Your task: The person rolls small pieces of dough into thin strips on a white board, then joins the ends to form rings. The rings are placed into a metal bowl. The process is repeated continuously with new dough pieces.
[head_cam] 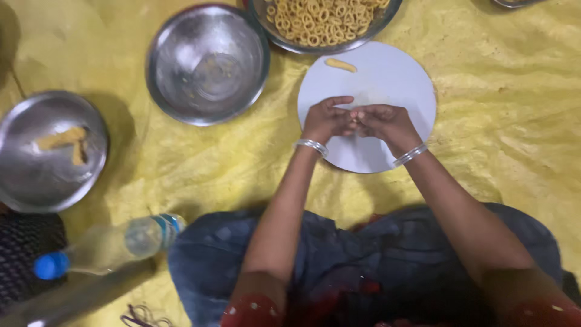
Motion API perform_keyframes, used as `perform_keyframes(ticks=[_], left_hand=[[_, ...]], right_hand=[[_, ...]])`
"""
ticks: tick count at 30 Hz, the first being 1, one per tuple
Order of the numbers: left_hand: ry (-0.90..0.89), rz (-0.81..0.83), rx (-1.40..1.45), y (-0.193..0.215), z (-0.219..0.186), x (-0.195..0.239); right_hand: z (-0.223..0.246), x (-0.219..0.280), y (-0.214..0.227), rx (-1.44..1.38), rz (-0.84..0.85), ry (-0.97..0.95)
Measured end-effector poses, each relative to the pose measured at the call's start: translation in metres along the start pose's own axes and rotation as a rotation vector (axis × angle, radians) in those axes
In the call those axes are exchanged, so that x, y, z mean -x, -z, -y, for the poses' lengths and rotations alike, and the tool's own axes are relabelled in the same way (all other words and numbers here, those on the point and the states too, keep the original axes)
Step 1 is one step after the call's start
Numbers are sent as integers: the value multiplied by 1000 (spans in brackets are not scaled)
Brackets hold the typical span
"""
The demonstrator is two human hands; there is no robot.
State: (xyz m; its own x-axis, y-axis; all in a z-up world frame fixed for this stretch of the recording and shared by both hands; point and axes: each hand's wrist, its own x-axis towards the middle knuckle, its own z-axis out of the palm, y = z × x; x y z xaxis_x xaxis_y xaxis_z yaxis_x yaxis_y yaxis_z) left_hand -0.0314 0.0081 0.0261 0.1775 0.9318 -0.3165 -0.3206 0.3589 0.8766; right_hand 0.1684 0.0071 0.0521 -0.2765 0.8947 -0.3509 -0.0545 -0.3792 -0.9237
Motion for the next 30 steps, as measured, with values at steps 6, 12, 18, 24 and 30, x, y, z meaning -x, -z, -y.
perform_keyframes(ticks=[6,12,18,24,30], left_hand=[[-86,-224,-250,-1,-12,10],[-234,-491,-964,2,-27,24],[-131,-486,-1370,12,-8,18],[-55,-459,-1577,10,7,6],[5,-386,-1576,12,4,13]], right_hand=[[-2,-61,31,201,-89,143],[51,-226,59,1123,-216,523],[44,-233,41,1069,-565,260],[-12,-154,-15,1342,-333,759],[4,-100,-6,1539,-221,622]])
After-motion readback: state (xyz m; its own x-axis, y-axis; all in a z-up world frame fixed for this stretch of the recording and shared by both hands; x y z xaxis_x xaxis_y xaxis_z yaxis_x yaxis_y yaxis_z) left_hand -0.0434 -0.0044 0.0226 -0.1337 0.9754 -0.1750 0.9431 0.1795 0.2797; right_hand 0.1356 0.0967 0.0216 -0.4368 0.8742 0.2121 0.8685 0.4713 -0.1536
